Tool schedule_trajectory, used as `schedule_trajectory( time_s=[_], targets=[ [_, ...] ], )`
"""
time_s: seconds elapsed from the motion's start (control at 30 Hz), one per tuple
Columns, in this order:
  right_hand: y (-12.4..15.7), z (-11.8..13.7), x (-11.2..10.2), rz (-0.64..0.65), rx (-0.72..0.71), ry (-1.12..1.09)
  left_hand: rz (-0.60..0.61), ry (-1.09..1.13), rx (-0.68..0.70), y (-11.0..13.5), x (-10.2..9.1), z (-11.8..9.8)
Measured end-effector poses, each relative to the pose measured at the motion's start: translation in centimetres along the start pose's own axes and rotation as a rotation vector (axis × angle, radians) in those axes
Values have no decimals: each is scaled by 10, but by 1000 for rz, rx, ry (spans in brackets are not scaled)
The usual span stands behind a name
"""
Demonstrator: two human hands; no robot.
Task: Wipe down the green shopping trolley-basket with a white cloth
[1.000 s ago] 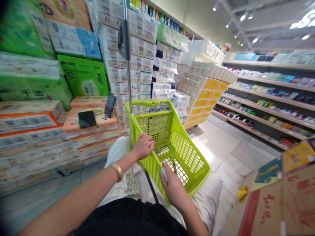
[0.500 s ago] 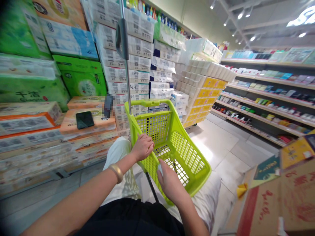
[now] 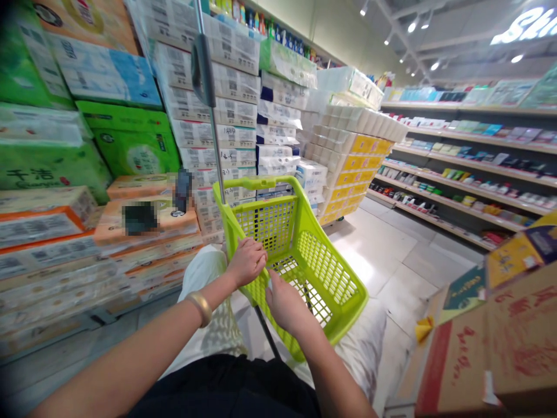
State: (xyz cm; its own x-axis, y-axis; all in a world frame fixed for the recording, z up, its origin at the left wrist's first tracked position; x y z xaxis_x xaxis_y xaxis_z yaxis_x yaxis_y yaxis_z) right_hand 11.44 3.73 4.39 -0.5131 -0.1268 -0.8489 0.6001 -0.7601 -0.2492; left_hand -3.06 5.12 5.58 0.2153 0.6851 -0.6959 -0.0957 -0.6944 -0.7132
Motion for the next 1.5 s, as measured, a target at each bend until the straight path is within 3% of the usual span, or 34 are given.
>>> schedule_trajectory(
  time_s=[0.2, 0.3, 0.6, 0.83, 0.93, 1.23, 1.33, 1.5],
  targets=[
    [50, -28, -4, -88, -5, -142, -9, 5, 17, 1, 0, -1],
    [66, -39, -4, -71, 41, -165, -28, 11, 1, 2, 2, 0],
    [7, -3, 1, -5, 29, -90, -24, 23, -3, 1, 4, 4],
    [56, -30, -3, -58, 21, -184, -23, 36, 1, 2, 4, 4],
    [62, -34, -5, -52, 45, -179, -33, 39, -9, 3, 4, 2],
    [2, 1, -2, 4, -8, -84, -24, 28, -11, 1, 3, 2],
    [17, -8, -1, -29, -12, -102, -15, 31, -2, 2, 3, 2],
    [64, -36, -2, -40, 37, -181, -27, 45, -4, 3, 4, 2]
  ],
)
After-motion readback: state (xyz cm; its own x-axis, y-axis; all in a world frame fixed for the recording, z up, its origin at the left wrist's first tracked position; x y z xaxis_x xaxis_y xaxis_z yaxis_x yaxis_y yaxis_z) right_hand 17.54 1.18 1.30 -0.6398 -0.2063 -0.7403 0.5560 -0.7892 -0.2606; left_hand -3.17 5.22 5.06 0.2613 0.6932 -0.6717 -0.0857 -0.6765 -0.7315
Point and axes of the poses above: each hand's wrist, its own y-axis away from the middle knuckle, its own x-axis out of the palm, z = x × y, the point moved 4 cm from there along -y, towards the middle knuckle, and after that the axes turned 14 degrees about -z, right-handed, at the moved point
